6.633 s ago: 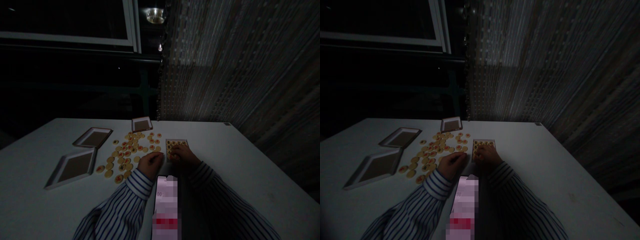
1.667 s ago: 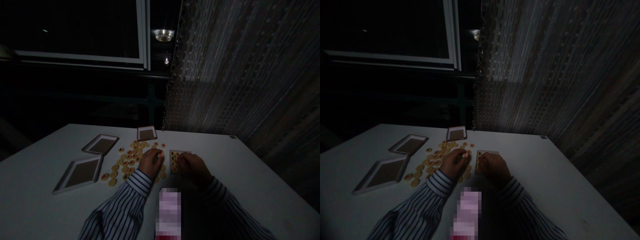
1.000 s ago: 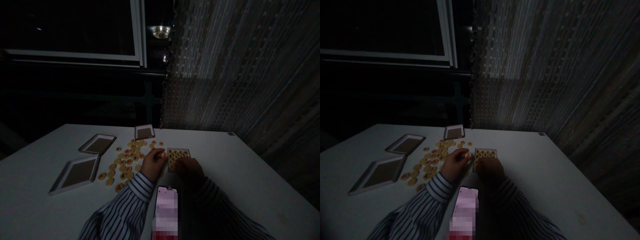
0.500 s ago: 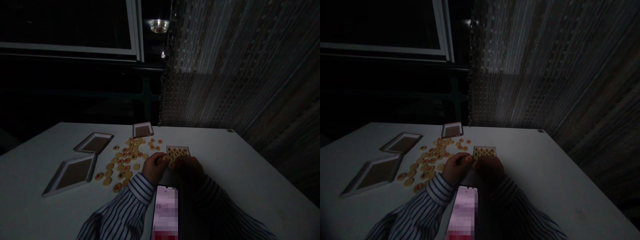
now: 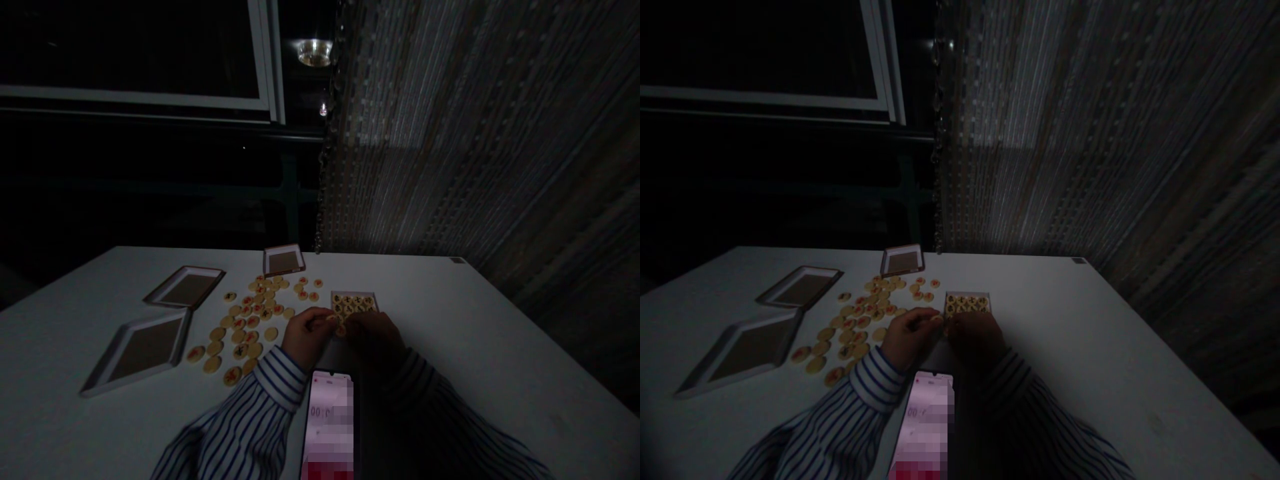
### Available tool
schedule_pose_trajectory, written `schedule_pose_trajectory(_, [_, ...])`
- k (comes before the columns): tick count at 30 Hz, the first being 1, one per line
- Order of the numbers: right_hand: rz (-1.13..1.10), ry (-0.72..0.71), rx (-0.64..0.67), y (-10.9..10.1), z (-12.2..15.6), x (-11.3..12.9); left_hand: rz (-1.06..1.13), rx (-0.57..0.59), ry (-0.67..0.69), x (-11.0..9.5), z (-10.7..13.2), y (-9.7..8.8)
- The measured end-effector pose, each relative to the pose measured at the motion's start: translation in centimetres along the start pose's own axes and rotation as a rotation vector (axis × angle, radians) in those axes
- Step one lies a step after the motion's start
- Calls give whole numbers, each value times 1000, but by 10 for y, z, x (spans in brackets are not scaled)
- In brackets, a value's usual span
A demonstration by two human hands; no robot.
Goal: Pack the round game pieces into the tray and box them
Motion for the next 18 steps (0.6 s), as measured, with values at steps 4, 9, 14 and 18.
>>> schedule_pose_trajectory(4, [10, -26, 67, 3, -2, 4, -27, -15, 27, -1, 0, 0])
schedule_pose_trajectory(9, [-3, -31, 40, 8, -2, 2, -50, 11, 66, -2, 0, 1])
schedule_pose_trajectory(14, [-19, -62, -22, 14, -1, -1, -62, 45, 69, -3, 1, 2])
schedule_pose_trajectory(18, [-15, -89, -138, 10, 3, -3, 34, 49, 34, 0, 0, 3])
Point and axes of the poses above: each hand's wrist, its own z-axis away from the middle knuckle, its own y-axis out of the palm, x = y × z, the point moved 7 cm from there along -z, towards the middle knuckle, and after that the axes turned 3 degrees about -y, right-handed, at the moved point
